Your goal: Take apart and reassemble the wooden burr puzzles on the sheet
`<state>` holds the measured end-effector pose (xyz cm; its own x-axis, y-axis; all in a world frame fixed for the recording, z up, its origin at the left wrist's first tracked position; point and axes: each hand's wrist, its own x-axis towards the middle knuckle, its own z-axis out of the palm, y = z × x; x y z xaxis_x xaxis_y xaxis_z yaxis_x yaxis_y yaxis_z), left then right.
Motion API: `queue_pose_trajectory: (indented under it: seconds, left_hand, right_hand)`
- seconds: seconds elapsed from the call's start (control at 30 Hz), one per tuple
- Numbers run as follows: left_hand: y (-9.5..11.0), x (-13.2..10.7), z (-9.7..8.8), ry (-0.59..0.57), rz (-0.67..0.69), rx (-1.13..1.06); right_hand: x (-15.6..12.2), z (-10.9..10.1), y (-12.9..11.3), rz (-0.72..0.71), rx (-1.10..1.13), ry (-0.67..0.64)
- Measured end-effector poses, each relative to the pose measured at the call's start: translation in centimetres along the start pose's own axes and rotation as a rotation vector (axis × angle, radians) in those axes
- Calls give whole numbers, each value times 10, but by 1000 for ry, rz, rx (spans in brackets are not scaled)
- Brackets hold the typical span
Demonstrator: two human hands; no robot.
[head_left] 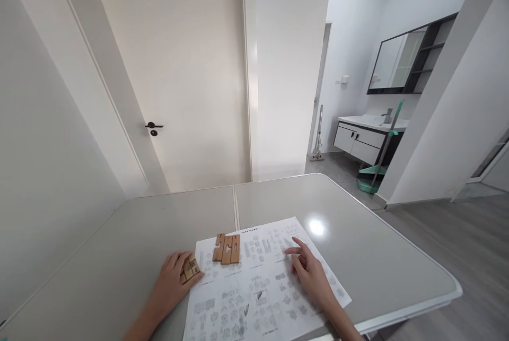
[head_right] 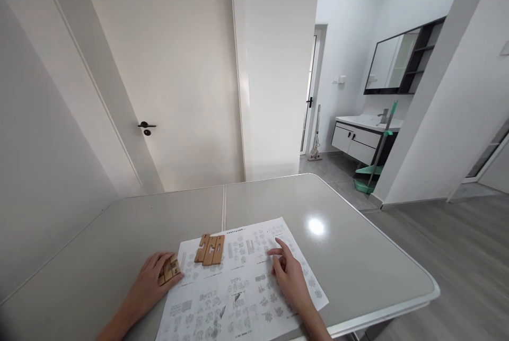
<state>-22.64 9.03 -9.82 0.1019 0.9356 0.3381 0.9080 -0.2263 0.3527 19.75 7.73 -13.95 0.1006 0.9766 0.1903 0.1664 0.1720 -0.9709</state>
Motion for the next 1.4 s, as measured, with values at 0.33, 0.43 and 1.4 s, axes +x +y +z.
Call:
queue_pose_trajectory:
  seconds: [0.33,0.43,1.4]
  left_hand:
    - [75,-15,3,-39,3,-170]
    - [135,-16,22,-210,164,-275]
    - [181,-10,65,-253,134,-356]
  right_hand:
    - [0,0,-1,10,-21,-33]
    - [1,0,0,4,-11,-29]
    - [-9,-1,-27,-160,-197,-302]
